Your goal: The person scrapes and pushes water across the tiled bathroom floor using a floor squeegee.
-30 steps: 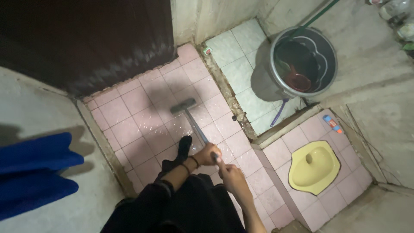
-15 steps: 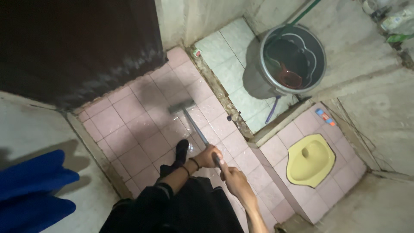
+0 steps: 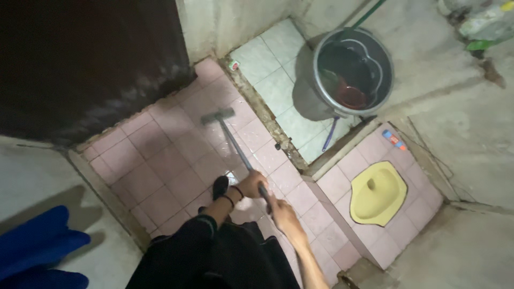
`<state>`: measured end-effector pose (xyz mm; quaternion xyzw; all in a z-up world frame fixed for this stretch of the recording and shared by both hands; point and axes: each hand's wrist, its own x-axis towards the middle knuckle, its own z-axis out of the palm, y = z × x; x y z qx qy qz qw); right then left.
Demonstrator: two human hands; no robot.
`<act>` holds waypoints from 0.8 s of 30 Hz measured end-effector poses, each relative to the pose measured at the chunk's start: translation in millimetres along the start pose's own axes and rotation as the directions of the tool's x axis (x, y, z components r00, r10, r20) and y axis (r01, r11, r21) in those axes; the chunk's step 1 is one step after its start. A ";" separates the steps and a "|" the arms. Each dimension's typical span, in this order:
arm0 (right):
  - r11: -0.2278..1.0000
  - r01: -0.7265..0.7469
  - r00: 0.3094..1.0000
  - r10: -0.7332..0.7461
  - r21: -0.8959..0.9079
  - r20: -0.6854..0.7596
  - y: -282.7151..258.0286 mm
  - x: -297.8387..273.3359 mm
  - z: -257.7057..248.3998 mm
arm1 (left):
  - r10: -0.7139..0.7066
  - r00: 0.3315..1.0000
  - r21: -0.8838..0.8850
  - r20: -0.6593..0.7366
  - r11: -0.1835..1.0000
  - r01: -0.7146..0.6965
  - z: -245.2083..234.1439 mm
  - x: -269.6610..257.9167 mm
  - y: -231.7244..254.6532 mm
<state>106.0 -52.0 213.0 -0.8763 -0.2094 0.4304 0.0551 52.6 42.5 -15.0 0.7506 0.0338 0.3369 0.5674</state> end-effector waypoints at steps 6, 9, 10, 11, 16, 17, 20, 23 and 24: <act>0.976 -0.167 0.978 0.182 -0.141 0.102 -1.0 -29.0 -34.8 | -0.061 0.989 -0.102 0.138 0.992 0.076 21.6 6.7 36.0; 0.974 -0.200 0.978 0.205 -0.108 0.039 -15.1 -21.2 -35.5 | 0.021 0.996 -0.086 0.083 0.996 -0.014 11.9 23.4 35.7; 0.973 -0.204 0.977 0.209 -0.105 0.035 -17.8 -16.3 -35.9 | -0.067 0.990 -0.146 0.126 0.986 0.085 7.4 29.2 31.8; 0.977 -0.203 0.979 0.204 -0.066 0.015 -19.8 -9.0 -36.5 | -0.153 0.973 -0.200 0.175 0.962 0.187 3.7 33.9 27.3; 0.978 -0.207 0.978 0.207 -0.006 -0.019 -27.9 31.1 -21.4 | -0.141 0.975 -0.228 0.171 0.957 0.179 -17.6 48.3 -18.7; 0.987 -0.164 0.986 0.164 -0.002 -0.014 -29.2 34.9 -15.2 | -0.045 0.990 -0.163 0.133 0.984 0.067 -20.1 48.0 -25.6; 0.993 -0.121 0.993 0.121 -0.001 -0.012 -31.1 36.6 -16.4 | -0.074 0.963 -0.148 0.260 0.982 0.115 -26.5 49.5 -41.1; 0.985 -0.169 0.985 0.171 -0.037 0.032 -35.2 19.5 -26.5 | -0.039 0.972 -0.191 0.231 0.978 0.085 -6.4 50.1 -29.8; 0.973 -0.220 0.972 0.225 -0.067 0.064 -36.2 11.9 -31.7 | -0.038 0.971 -0.190 0.234 0.978 0.084 -1.5 48.0 -24.0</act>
